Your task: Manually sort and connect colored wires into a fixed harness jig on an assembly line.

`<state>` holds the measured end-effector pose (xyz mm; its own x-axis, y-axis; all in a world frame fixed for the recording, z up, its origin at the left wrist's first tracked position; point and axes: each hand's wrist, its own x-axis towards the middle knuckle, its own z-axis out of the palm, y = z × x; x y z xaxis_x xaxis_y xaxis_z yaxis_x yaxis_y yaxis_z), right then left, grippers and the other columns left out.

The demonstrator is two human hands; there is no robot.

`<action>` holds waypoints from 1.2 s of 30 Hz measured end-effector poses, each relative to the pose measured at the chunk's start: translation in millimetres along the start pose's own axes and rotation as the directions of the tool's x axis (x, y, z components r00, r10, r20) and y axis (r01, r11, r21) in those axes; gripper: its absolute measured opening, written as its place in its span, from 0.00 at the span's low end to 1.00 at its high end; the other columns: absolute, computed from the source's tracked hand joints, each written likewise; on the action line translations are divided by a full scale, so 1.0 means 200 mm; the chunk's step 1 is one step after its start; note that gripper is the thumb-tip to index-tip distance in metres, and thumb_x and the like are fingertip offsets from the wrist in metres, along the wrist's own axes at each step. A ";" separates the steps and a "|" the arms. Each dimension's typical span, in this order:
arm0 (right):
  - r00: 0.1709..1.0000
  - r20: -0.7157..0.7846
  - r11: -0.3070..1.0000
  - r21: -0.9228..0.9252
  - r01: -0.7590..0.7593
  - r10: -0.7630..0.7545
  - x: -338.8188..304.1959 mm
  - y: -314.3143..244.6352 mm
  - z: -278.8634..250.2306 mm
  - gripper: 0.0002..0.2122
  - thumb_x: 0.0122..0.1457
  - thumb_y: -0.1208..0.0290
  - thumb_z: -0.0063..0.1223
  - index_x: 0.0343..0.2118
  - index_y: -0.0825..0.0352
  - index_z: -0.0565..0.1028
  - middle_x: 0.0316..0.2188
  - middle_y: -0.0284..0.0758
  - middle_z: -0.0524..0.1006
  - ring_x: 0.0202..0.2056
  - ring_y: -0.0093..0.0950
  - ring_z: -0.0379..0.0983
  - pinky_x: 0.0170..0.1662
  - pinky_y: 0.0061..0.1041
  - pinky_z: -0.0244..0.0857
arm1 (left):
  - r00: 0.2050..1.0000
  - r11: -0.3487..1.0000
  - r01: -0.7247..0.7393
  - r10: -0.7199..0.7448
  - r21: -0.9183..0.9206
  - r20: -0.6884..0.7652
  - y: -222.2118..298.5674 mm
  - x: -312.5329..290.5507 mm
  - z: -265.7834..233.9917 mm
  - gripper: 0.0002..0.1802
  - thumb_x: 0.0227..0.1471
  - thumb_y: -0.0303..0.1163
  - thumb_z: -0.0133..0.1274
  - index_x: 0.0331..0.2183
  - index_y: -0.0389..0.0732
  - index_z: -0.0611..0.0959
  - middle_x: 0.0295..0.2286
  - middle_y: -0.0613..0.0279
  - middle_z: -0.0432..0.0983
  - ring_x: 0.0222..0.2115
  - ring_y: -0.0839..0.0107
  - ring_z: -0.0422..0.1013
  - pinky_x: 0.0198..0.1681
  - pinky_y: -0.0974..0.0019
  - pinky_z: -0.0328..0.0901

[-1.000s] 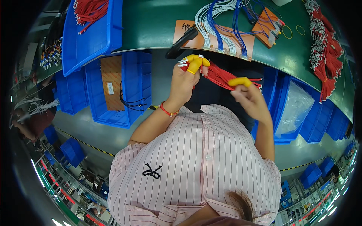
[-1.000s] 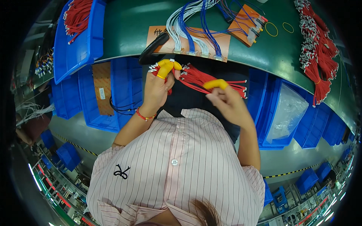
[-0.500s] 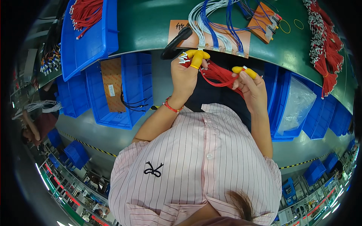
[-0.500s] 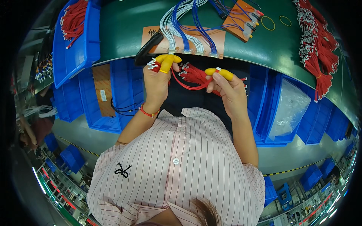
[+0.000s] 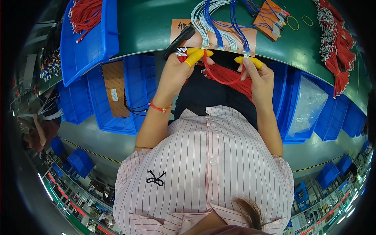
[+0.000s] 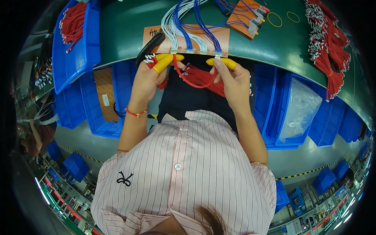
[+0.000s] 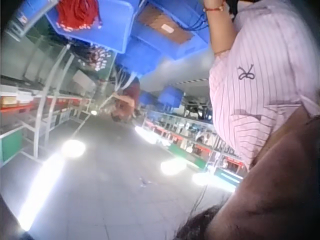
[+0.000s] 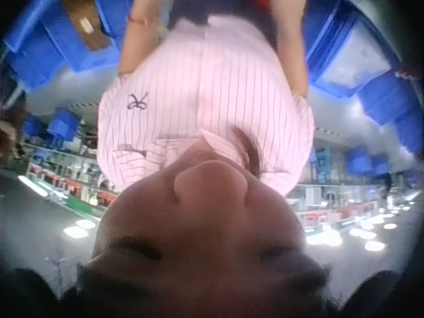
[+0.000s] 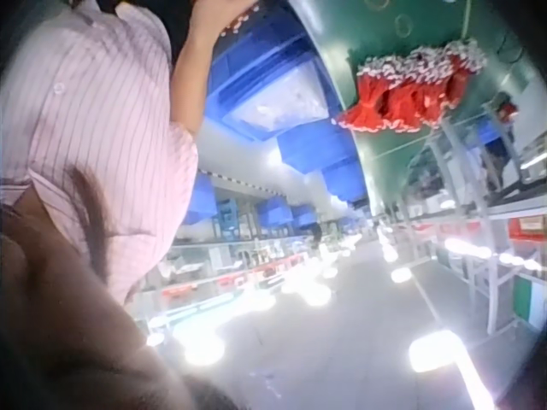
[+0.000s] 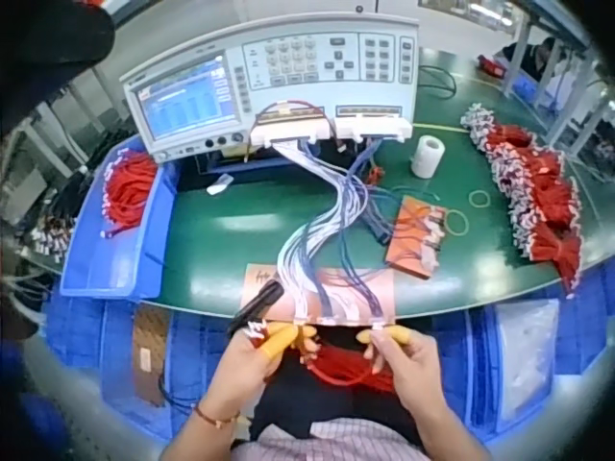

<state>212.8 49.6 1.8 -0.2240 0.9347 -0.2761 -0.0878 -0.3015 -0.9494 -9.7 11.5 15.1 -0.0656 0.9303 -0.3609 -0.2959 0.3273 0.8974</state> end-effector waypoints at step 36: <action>0.976 0.217 0.926 -0.363 0.101 -0.022 0.13 0.33 0.04 0.10 0.60 0.69 0.53 0.36 0.73 0.76 0.28 0.38 0.78 0.28 0.27 0.76 0.35 0.26 0.68 | 0.974 0.921 -0.008 0.095 -0.390 0.206 -0.12 -0.08 0.04 0.16 0.65 0.35 0.40 0.32 0.34 0.75 0.14 0.71 0.58 0.18 0.81 0.58 0.26 0.75 0.58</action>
<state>192.9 52.9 -66.7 -0.4270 0.8780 -0.2163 0.2481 -0.1163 -0.9617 5.6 -10.7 1.6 0.1041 0.9713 -0.2140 -0.6433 0.2298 0.7303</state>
